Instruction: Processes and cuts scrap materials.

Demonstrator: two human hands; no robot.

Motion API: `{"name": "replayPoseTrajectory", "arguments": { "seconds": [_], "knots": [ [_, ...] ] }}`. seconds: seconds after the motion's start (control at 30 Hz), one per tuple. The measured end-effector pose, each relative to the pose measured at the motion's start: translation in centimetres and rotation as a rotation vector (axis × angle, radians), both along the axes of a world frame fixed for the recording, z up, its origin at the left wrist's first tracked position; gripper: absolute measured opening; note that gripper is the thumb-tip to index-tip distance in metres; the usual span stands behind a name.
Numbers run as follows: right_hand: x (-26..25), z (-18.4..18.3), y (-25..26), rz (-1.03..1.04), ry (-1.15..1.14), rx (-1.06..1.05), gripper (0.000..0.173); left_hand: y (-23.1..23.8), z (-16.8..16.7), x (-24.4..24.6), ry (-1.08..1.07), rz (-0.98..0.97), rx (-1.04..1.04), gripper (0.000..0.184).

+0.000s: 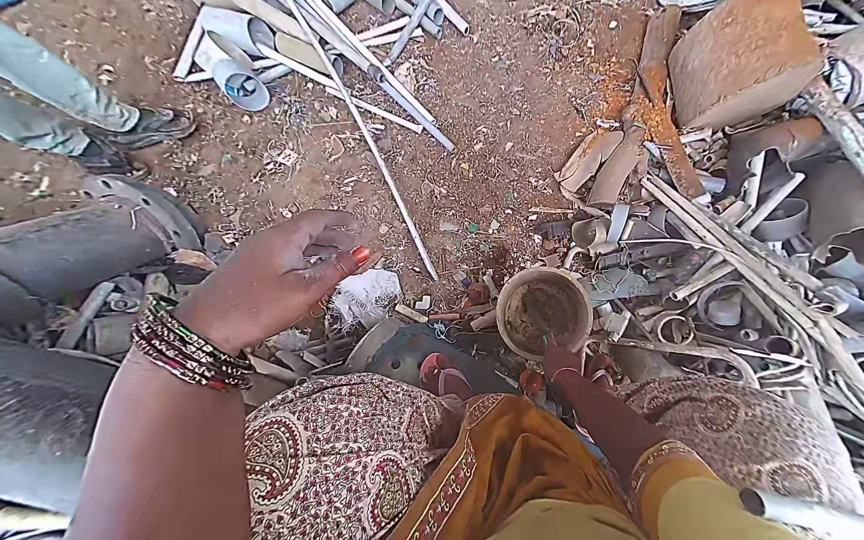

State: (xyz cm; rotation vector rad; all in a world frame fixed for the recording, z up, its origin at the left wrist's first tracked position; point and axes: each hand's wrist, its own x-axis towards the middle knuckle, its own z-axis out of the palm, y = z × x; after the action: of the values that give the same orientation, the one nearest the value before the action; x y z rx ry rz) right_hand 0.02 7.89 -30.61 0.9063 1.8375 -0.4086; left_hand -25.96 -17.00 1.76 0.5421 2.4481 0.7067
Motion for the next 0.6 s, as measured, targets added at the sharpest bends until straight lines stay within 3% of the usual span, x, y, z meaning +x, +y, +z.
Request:
{"name": "replayPoseTrajectory", "arguments": {
  "seconds": [0.2,0.33,0.47,0.6],
  "knots": [
    [-0.4,-1.1,0.6,-0.267,0.101,-0.092,0.049,-1.8,-0.1,-0.8,0.043,0.076,0.021,0.048],
    [-2.6,-1.0,-0.2,-0.489,0.187,-0.155,0.049,-0.4,0.0,-0.7,0.017,0.022,0.020,0.048],
    [-1.1,0.1,2.3,-0.015,0.062,0.024,0.055,0.4,-0.3,-0.8,-0.001,0.001,0.027,0.048],
    [-3.1,0.8,8.0,0.007,0.011,0.120,0.057,0.4,-0.4,-0.7,-0.023,0.008,0.025,0.050]
  ]
}}
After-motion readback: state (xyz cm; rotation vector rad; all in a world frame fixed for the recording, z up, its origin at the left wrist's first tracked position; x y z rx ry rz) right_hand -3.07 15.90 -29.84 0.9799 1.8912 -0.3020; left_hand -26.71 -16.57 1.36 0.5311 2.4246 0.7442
